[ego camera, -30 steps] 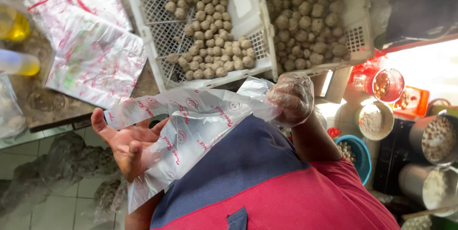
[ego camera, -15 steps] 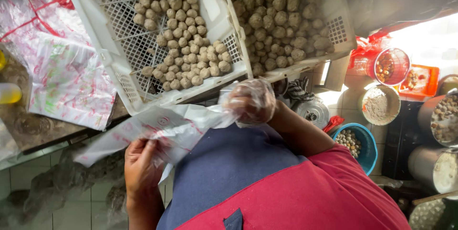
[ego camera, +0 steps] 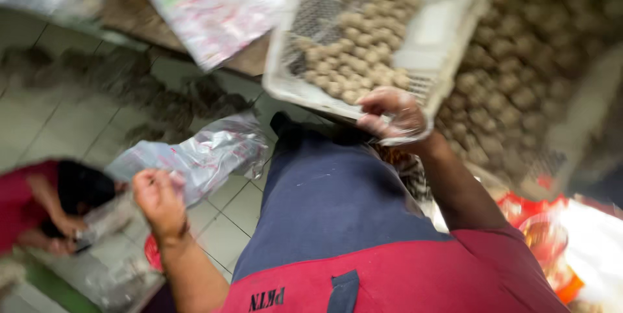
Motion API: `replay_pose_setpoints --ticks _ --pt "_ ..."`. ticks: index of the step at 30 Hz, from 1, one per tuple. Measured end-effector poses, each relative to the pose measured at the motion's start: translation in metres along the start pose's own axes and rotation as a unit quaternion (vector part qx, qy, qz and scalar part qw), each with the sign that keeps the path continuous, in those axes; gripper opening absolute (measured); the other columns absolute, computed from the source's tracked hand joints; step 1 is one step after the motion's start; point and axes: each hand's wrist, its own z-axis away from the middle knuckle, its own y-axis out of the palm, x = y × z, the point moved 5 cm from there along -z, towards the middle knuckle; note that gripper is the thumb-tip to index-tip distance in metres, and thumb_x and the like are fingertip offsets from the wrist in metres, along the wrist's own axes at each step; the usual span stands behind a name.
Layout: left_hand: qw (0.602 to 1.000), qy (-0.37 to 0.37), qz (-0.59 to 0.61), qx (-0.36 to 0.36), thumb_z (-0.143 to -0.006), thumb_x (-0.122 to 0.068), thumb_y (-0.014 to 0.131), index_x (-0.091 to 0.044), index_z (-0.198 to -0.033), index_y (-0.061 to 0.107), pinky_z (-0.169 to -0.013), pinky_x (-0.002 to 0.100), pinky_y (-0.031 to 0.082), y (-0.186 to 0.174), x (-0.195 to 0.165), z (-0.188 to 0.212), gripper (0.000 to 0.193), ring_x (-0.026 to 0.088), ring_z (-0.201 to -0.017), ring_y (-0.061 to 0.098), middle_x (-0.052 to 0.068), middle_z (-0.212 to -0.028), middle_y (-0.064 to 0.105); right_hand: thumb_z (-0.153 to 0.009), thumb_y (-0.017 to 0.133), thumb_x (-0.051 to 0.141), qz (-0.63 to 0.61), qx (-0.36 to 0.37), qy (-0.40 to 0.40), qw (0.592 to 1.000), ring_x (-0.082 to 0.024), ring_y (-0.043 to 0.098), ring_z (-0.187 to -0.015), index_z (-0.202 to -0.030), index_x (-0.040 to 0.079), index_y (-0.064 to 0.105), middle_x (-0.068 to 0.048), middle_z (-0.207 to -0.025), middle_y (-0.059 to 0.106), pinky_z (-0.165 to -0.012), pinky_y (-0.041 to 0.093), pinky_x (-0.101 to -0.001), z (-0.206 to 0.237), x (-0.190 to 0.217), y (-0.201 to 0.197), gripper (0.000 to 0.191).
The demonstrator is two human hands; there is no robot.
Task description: The person picks meatballs by hand from white plastic crates and packs them into a clear plastic bag, then ties the bag and sets it down. The person also slides and repositions full crates of meatballs on the table between bags.
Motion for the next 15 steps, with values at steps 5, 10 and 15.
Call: replay_pose_setpoints --ticks 5,10,15 --pt "0.998 -0.013 0.046 -0.032 -0.109 -0.005 0.050 -0.008 -0.124 0.048 -0.062 0.020 0.041 -0.012 0.037 -0.015 0.016 0.007 -0.072 0.050 0.003 -0.087 0.061 -0.110 0.069 0.009 -0.236 -0.011 -0.015 0.972 -0.010 0.058 -0.075 -0.129 0.001 0.064 -0.003 -0.090 0.061 -0.067 0.048 -0.0236 -0.133 0.011 0.059 0.021" --pt "0.994 -0.100 0.027 -0.016 -0.102 -0.005 0.055 -0.007 -0.122 0.052 -0.057 0.021 0.040 -0.023 0.060 -0.045 0.020 0.005 -0.070 0.054 0.001 -0.088 0.064 -0.099 0.078 0.006 -0.070 -0.015 -0.006 0.997 -0.018 0.067 -0.110 -0.146 0.002 0.046 -0.013 -0.120 0.066 -0.097 0.061 -0.0321 -0.330 0.006 0.202 0.057" --pt "0.993 -0.089 0.079 -0.009 -0.101 -0.007 0.059 -0.004 -0.115 0.059 -0.062 0.019 0.042 -0.068 0.070 -0.069 0.014 0.005 -0.077 0.057 0.001 -0.091 0.065 -0.081 0.090 0.023 -0.168 -0.173 -0.003 0.970 -0.029 0.055 -0.124 -0.151 0.005 0.035 -0.015 -0.135 0.053 -0.103 0.052 -0.0484 -0.466 -0.047 0.291 0.091"
